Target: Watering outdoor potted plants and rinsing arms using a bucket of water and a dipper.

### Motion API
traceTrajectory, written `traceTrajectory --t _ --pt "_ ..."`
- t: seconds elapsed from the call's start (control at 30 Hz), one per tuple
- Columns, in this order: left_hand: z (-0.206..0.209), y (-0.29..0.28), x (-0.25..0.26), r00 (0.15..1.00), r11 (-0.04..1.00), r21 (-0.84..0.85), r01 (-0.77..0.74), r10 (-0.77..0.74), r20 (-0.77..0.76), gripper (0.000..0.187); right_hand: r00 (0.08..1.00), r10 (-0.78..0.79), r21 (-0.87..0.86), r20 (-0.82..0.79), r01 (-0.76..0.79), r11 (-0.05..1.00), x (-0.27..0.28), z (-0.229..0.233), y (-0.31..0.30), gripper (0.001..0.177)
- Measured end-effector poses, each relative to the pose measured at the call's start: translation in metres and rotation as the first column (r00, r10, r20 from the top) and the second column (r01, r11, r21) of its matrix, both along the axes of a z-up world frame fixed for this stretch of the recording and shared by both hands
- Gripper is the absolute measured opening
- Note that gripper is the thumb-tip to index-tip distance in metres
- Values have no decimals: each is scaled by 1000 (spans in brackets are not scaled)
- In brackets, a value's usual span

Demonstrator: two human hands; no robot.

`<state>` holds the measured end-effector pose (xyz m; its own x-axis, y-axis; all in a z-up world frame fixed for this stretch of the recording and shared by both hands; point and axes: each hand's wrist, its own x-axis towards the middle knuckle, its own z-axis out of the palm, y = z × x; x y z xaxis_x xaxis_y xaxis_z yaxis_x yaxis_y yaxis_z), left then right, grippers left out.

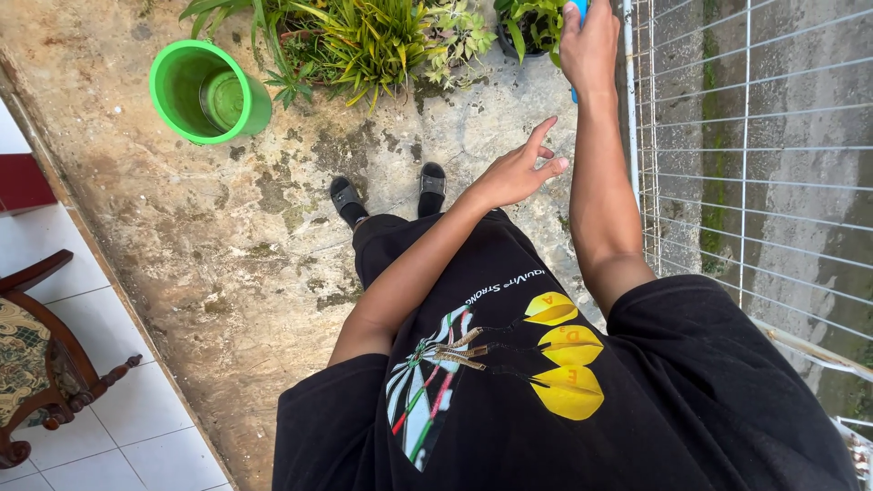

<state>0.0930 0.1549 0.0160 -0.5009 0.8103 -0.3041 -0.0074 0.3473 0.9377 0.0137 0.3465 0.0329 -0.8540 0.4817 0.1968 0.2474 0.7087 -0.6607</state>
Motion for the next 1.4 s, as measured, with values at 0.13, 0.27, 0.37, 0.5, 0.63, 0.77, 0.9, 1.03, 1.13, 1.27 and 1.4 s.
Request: traceTrajectory --t 0.13,0.27,0.37,0.5,0.63,0.77,0.9,1.03,1.13,1.27,1.4 --pt "8 -5 -6 1000 1000 -27 -9 9 14 85 1000 30 -4 7 -30 1000 -7 4 -14 23" --pt "11 -15 -13 999 998 -38 -43 44 31 86 991 109 128 -82 -98 987 -18 -25 -14 23" --pt "3 -22 -17 996 996 12 -87 87 -16 86 996 93 -13 0 -93 996 -25 -22 -29 23" --pt "-1 -31 -23 993 993 -16 -121 121 -7 87 988 148 41 -44 -146 988 -34 -19 -48 26" --pt "0 -41 -28 987 987 -37 -160 160 17 88 980 195 -15 -31 -195 981 -42 -21 -64 25" --pt "-7 -50 -31 980 980 -14 -200 200 15 88 979 202 -39 2 -201 979 -48 -12 -85 26" --pt "-15 -60 -35 970 970 -18 -243 243 -16 88 966 257 -52 -17 -257 965 -55 -19 -96 29" --pt "-18 -70 -37 961 961 -13 -277 278 9 86 957 286 -36 -40 -287 957 -61 -24 -107 34" --pt "-10 -76 -41 959 959 -41 -281 282 26 86 954 297 17 -39 -296 955 -69 -40 -108 33" --pt "-9 -82 -43 953 953 -30 -300 301 24 86 963 262 -39 56 -260 965 -77 -35 -119 30" --pt "-9 -87 -47 957 956 -44 -290 291 14 87 961 265 -43 84 -262 964 -85 -37 -124 29"
